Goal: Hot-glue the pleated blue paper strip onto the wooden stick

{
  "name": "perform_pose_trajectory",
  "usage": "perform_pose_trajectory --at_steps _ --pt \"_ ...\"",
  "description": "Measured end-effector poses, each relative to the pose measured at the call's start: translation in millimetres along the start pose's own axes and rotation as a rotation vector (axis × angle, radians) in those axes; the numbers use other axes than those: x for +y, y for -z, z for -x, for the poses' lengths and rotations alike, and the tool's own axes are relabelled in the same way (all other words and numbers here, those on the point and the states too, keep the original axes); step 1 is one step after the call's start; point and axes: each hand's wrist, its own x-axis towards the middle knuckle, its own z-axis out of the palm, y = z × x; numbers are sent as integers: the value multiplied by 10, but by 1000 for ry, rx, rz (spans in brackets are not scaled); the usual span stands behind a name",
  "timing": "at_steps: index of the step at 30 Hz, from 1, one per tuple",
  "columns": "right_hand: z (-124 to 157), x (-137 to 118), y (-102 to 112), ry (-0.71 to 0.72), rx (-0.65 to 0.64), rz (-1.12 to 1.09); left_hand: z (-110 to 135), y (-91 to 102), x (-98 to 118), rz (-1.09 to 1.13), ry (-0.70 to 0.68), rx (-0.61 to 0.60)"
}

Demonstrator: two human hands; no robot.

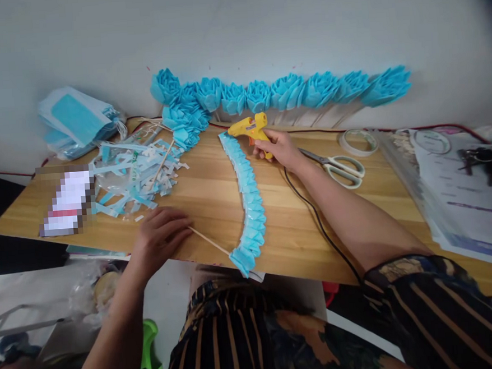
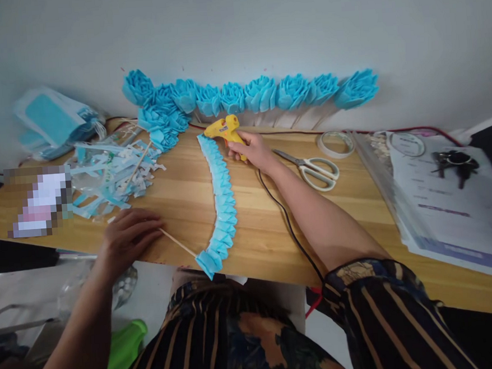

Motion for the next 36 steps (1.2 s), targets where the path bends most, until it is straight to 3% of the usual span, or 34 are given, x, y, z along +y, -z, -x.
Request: perform_pose_trajectory --at_steps 9,16,22,36 --pt "-5 11 58 -20 26 -115 25 -24 -1 -38 -9 6" --pt "-25 -23 65 -101 11 -51 23 -30 -13 -17 -20 16" --pt "160 -40 109 -127 74 3 33 -40 -30 -19 -21 10" --pt "248 -54 -5 -45 133 40 40 -36 -44 3 6 14"
